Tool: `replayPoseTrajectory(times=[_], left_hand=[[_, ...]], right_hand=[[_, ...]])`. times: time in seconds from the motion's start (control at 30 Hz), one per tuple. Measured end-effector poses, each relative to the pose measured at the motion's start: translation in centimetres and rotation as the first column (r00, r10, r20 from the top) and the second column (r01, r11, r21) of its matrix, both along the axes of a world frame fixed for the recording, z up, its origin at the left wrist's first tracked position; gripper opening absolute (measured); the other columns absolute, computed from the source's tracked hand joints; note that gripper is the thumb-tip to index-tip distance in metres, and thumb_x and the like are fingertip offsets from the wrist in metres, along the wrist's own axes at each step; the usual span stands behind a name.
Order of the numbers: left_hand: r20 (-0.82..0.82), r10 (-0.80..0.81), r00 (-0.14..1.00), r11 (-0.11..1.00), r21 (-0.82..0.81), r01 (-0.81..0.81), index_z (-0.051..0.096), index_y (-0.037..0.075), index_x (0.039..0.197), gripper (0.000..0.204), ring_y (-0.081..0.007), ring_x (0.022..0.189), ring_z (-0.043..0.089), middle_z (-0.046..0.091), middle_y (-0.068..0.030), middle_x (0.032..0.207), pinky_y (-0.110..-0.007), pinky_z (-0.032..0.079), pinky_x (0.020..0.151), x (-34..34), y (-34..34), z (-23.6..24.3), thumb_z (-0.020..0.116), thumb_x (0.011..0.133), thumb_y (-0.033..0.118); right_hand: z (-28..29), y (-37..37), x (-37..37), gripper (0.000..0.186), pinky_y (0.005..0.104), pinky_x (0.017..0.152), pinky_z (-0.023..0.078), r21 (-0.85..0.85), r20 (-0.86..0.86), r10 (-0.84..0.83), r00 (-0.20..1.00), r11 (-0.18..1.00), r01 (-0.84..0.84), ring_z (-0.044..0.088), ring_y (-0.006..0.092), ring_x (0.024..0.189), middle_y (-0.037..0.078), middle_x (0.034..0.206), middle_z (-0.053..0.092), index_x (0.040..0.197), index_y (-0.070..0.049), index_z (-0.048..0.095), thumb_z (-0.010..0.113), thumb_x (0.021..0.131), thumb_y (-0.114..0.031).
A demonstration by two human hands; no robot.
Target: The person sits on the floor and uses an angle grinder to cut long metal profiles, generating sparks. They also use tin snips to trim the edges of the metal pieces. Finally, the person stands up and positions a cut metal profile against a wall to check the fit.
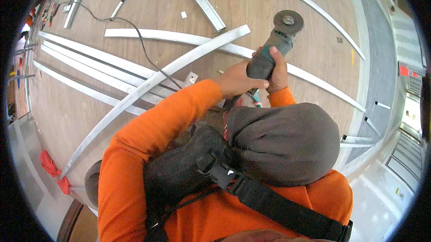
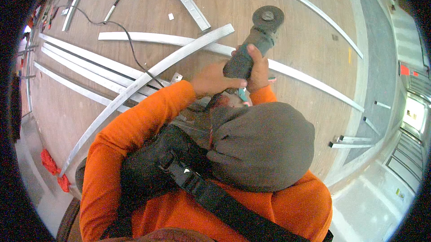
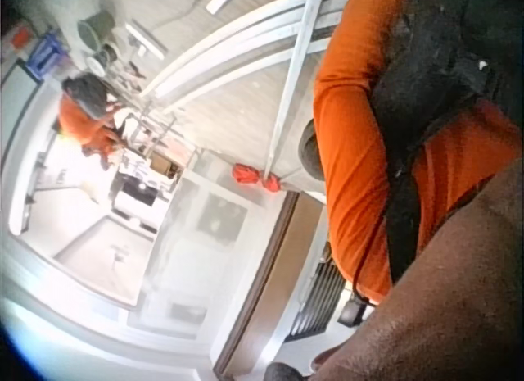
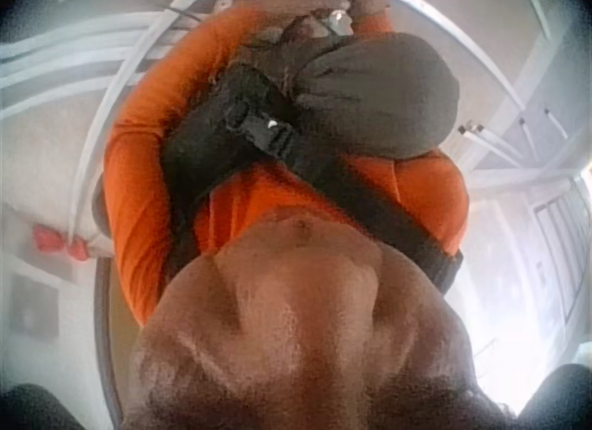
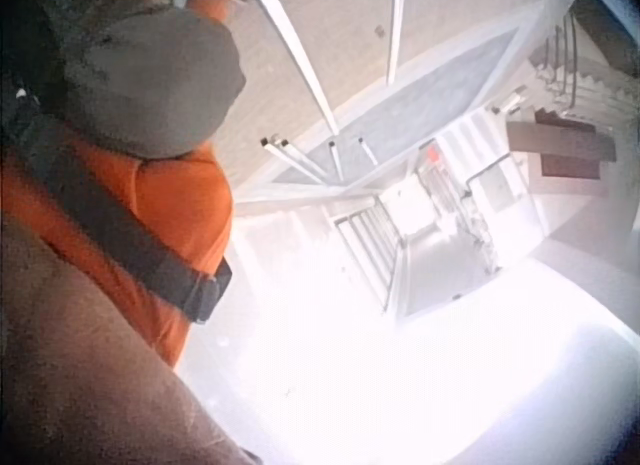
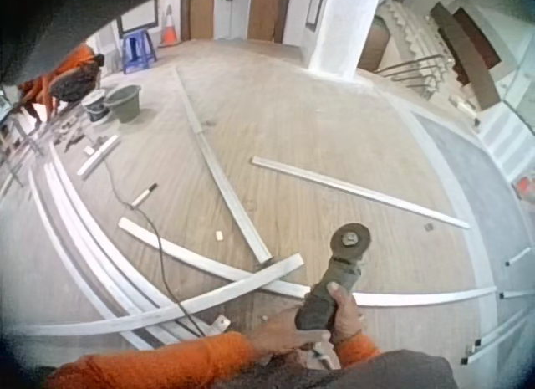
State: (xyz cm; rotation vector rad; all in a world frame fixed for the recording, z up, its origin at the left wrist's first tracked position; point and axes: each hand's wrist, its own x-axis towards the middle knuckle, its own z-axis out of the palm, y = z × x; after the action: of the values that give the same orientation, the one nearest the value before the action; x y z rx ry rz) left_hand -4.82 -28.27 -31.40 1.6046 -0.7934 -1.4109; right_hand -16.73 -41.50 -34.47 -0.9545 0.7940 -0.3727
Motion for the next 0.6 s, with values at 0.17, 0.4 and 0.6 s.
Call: replayPoseTrajectory(times=[0.17,0.4,0.6], left_hand=[[-0.011,0.158,0.987,0.984,-0.078,-0.159,0.055,-0.006,0.127,0.077,-0.0298,0.100,0.066,0.067,-0.0206,0.110,-0.038,0.051,0.091,-3.5,-1.1,-0.8,0.081,0.069,0.036],[-0.398,0.195,0.896,0.981,0.087,-0.175,0.067,-0.001,0.111,0.049,-0.0233,0.088,0.065,0.069,-0.0122,0.099,-0.034,0.051,0.078,-3.5,-2.0,-0.5,0.076,0.077,0.032],[-0.301,0.108,0.947,0.988,0.135,-0.070,0.065,-0.005,0.110,0.053,-0.0209,0.079,0.065,0.068,-0.0125,0.093,-0.034,0.053,0.070,-3.5,-2.0,-0.3,0.076,0.074,0.033]], right_hand=[[0.5,0.6,-0.8,0.070,0.0461,0.086,0.055,0.264,0.256,-0.192,0.947,0.957,0.123,0.067,0.0334,0.096,0.019,0.107,0.066,0.128,-0.002,0.052,0.040,0.098,-0.064],[0.2,0.5,-2.2,0.068,0.0500,0.097,0.051,0.341,0.310,-0.186,0.932,0.937,0.074,0.059,0.0345,0.115,0.020,0.133,0.055,0.145,-0.004,0.040,0.030,0.103,-0.058],[-0.8,0.2,-3.1,0.066,0.0481,0.097,0.051,0.386,0.338,-0.178,0.924,0.922,0.037,0.060,0.0327,0.112,0.019,0.131,0.056,0.144,-0.002,0.040,0.032,0.104,-0.054]])
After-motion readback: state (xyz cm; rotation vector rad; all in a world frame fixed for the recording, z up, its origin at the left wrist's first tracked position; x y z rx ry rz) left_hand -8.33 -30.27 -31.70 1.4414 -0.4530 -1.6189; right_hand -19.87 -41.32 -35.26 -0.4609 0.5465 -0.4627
